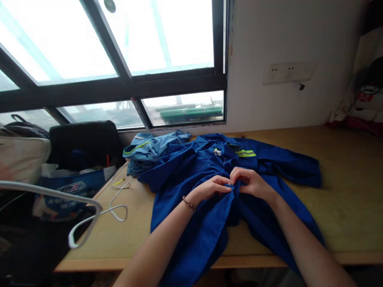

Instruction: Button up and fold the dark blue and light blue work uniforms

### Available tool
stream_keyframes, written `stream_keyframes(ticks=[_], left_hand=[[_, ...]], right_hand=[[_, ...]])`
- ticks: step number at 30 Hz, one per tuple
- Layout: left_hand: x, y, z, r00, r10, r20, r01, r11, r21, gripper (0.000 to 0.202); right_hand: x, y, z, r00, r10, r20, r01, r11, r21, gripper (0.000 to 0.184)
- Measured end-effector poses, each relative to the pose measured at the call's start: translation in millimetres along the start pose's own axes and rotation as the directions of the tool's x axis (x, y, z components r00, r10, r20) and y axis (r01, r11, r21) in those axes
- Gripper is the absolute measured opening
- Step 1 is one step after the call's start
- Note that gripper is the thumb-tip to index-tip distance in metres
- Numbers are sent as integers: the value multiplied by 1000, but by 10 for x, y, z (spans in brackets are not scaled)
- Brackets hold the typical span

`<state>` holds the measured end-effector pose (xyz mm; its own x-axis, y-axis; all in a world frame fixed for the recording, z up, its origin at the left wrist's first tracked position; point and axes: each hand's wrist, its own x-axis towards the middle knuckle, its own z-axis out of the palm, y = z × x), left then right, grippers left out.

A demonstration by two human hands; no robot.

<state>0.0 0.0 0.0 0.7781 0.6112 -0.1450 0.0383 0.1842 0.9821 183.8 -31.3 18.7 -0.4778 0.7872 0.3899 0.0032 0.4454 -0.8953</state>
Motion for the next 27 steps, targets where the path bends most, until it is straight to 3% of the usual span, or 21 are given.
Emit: stream_keyframes(ticks=[4, 12, 22, 27], left_hand=[[-20, 46, 37, 999, 51, -4, -51, 999, -17, 26], [-3, 15, 65, 992, 114, -62, -112, 993, 26, 25], [22, -29, 43, 995, 46, -84, -43, 998, 40, 35], [20, -21, 31, 996, 56, -66, -52, 997, 49, 33]], right_hand=[[-3, 44, -8, 997, -7, -80, 11, 999, 52, 16], [-12, -19, -88, 999, 13, -42, -11, 998, 63, 12], [-23, 68, -95, 992, -13, -123, 16, 1000, 23, 13], [-26, 66, -56, 981, 34, -189, -43, 998, -43, 19]])
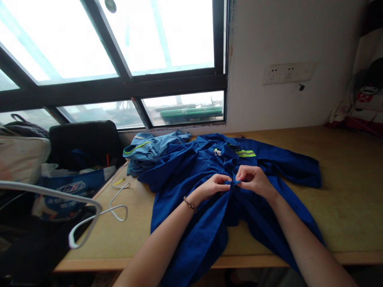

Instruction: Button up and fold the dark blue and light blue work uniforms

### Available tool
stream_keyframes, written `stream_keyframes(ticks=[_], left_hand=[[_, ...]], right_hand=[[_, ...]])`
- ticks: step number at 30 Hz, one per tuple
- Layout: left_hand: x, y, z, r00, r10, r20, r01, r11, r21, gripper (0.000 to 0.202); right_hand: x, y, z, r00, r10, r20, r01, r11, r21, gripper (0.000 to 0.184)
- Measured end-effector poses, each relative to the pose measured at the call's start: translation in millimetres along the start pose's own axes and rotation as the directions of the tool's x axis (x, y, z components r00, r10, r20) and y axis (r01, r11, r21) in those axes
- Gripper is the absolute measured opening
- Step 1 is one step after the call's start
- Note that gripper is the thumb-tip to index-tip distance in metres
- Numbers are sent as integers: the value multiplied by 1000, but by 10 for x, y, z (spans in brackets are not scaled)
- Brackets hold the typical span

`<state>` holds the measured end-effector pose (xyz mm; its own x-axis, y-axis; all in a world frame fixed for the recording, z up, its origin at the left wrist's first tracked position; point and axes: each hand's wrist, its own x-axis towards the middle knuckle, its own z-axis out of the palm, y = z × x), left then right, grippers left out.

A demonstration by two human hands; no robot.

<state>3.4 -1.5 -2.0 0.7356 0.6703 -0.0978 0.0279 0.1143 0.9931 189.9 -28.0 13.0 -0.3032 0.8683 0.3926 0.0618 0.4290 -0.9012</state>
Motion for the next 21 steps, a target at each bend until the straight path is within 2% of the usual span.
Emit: stream_keyframes(ticks=[3, 6, 8, 9, 11, 12, 13, 14, 16, 17, 19, 21], left_hand=[[15, 4, -58, 996, 10, -93, 0, 995, 101, 34], [39, 0, -192, 966, 143, -218, -54, 928, 370, 29], [53, -26, -318, 912, 287, -294, -46, 784, 619, 20], [59, -50, -384, 881, 353, -315, -15, 688, 726, 14], [70, -119, -510, 832, 442, -336, 70, 518, 853, 11], [77, -162, -563, 815, 460, -353, 113, 472, 874, 23], [84, -206, -607, 800, 462, -382, 153, 460, 875, 43], [93, -248, -641, 788, 447, -423, 189, 478, 858, 67], [110, -315, -679, 775, 372, -512, 253, 559, 789, 107], [116, -335, -685, 776, 330, -537, 269, 597, 756, 118], [120, -346, -676, 798, 283, -532, 243, 658, 713, 124], [109, -318, -642, 846, 252, -470, 148, 736, 661, 125]], right_hand=[[10, 32, -6, 995, 17, -97, -36, 981, -189, 17], [33, 127, -47, 977, -38, -210, -63, 888, -455, 10], [42, 244, -95, 973, -73, -219, -77, 792, -605, 5], [42, 318, -122, 972, -66, -224, -103, 740, -664, 9], [32, 476, -175, 960, 15, -280, -224, 640, -735, 34], [24, 550, -195, 944, 78, -321, -303, 596, -744, 50], [18, 612, -205, 926, 146, -349, -367, 568, -736, 61], [14, 659, -203, 917, 212, -338, -397, 566, -723, 65], [19, 699, -155, 931, 303, -204, -357, 634, -686, 50], [26, 693, -110, 943, 313, -112, -306, 686, -660, 39], [40, 646, 6, 963, 263, 52, -180, 780, -599, 22], [46, 573, 123, 981, 138, 133, -40, 825, -564, 22]])
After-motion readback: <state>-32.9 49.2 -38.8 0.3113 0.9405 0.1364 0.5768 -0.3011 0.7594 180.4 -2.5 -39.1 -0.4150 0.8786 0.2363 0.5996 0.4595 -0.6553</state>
